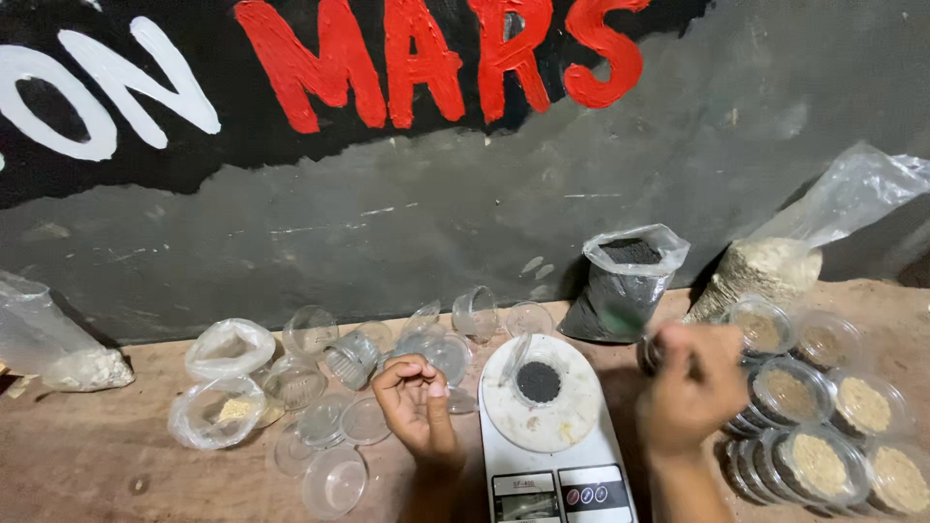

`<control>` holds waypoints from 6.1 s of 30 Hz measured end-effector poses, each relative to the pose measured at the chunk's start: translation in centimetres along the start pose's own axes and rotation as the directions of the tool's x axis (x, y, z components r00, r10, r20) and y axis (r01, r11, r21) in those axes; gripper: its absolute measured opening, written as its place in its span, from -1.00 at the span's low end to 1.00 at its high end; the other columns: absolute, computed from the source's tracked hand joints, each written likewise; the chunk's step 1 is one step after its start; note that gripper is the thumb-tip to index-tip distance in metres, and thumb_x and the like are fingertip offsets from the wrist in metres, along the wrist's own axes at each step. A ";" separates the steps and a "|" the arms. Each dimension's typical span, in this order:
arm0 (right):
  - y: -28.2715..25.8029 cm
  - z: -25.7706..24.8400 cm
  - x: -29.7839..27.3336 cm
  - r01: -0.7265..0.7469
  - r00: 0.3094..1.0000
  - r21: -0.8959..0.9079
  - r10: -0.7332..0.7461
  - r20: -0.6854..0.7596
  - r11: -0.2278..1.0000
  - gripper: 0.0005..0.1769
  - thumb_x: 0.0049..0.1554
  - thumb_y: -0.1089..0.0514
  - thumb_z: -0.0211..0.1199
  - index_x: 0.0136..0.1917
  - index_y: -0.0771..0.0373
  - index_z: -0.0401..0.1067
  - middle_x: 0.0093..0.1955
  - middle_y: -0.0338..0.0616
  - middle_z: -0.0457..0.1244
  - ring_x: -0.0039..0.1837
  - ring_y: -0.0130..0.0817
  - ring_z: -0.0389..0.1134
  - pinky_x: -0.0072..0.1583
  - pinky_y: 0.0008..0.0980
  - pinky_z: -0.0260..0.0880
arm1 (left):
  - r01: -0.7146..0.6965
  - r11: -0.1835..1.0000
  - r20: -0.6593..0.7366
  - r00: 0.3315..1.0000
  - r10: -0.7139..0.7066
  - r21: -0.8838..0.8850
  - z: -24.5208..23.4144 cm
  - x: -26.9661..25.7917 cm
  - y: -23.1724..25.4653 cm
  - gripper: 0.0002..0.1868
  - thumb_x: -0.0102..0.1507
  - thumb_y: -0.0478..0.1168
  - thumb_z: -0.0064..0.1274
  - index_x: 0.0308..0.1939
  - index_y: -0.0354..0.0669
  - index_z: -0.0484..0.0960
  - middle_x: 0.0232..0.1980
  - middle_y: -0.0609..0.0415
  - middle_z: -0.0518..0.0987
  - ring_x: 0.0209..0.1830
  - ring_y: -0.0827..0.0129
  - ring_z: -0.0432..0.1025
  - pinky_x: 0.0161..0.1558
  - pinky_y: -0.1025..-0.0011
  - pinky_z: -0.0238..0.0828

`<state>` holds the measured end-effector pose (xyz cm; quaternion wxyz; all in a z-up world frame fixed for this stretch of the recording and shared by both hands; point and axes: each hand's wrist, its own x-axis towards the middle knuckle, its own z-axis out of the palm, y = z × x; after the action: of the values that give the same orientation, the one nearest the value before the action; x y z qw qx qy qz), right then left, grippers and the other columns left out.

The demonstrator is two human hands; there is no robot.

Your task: The person uses a small green spoon to transfer black soil from a bag onto an electronic scale, weighing it out and then transferring it into small plastic containers.

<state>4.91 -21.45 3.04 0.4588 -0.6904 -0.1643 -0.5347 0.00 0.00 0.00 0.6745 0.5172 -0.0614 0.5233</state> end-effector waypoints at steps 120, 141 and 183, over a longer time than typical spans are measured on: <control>-1.9 0.2 -6.5 -0.056 0.930 0.082 0.022 0.367 0.995 -0.76 0.20 0.12 0.13 -0.22 0.22 0.53 -0.27 -0.24 0.39 -0.20 -0.32 0.28 -0.05 -0.40 0.24 | 0.018 0.999 0.012 1.000 -0.018 0.045 0.2 0.3 0.7 -0.83 0.25 -0.35 -0.13 -0.07 -0.25 0.33 -0.17 -0.03 0.33 -0.23 0.42 0.26 -0.25 0.56 0.27; 6.5 2.4 8.8 -0.466 0.793 -0.228 0.518 0.320 0.855 -0.79 0.31 0.08 0.24 -0.13 0.12 0.60 -0.24 -0.38 0.37 -0.13 -0.62 0.22 -0.08 -0.53 0.16 | 0.013 0.998 0.012 1.000 -0.014 0.067 -0.2 0.5 1.2 -0.83 0.28 -0.31 -0.12 -0.06 -0.25 0.35 -0.16 -0.03 0.34 -0.20 0.41 0.30 -0.23 0.55 0.30; 7.9 1.4 6.3 -0.773 0.568 0.405 0.817 0.098 0.489 -0.72 0.28 -0.07 0.24 -0.03 0.18 0.51 -0.31 -0.27 0.31 -0.37 -0.68 0.13 -0.32 -0.71 0.12 | 0.008 0.999 0.007 1.000 -0.008 0.035 0.2 0.5 1.2 -0.84 0.27 -0.33 -0.13 -0.08 -0.26 0.33 -0.18 -0.03 0.33 -0.22 0.42 0.27 -0.25 0.57 0.25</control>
<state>13.79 -26.14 5.04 0.7931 -0.5470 0.0914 -0.2520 -0.59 0.11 1.13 0.6671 0.5312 -0.0525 0.5197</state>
